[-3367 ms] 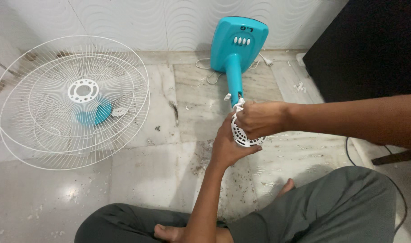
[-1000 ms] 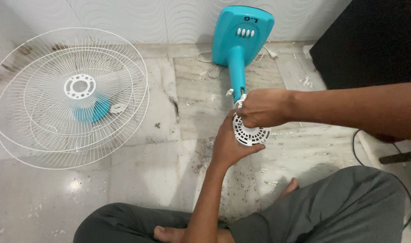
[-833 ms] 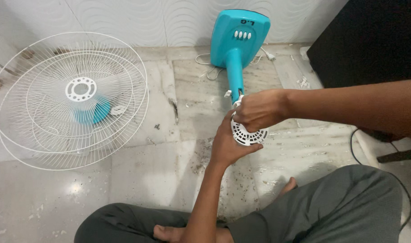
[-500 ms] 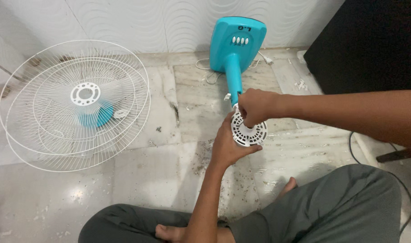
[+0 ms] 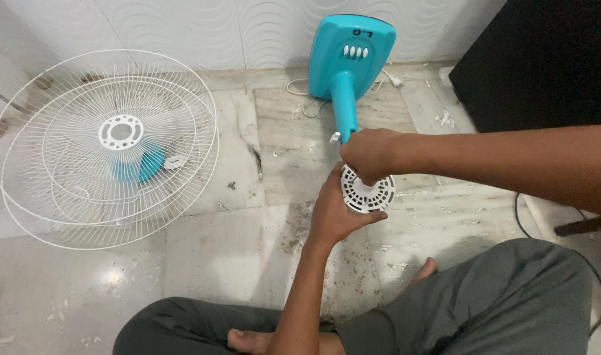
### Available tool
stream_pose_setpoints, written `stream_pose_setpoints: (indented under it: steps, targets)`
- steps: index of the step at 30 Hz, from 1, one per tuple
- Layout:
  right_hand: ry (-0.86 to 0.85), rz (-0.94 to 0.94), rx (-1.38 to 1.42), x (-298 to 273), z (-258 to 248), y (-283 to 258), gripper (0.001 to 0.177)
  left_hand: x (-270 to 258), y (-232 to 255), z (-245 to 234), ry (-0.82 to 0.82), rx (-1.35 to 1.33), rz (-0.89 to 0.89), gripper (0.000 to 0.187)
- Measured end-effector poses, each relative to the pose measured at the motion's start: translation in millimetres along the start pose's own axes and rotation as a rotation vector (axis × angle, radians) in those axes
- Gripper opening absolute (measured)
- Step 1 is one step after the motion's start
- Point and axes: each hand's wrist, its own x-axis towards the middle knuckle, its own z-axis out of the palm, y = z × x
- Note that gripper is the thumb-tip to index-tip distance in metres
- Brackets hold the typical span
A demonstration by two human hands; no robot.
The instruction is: The person sits on the floor and uses a screwdriver to remove screws from the rear cover of a teal pedestal fan. They detach the cover, exposing the motor housing, and set the cover aside.
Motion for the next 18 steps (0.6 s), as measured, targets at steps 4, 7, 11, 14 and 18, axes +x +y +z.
stream_pose_setpoints:
  steps: [4, 7, 11, 14, 18]
  targets:
    - [-0.069, 0.098, 0.119, -2, -2, 7, 0.016, 2, 0, 3, 0.008, 0.073, -0.018, 0.126]
    - [-0.092, 0.088, 0.128, -4, -1, 9, 0.013, 2, -3, 3, 0.038, 0.105, 0.014, 0.124]
    - [0.013, -0.074, -0.120, -10, 4, 5, 0.018, 0, -7, 3, 0.032, 0.023, 0.034, 0.122]
    - [0.130, -0.322, -0.382, -18, 1, 10, 0.011, 1, -7, 4, 0.038, 0.057, 0.015, 0.123]
    - [0.167, -0.617, -0.742, -28, 2, 11, 0.009, 0, -3, 4, 0.032, -0.004, 0.016, 0.123]
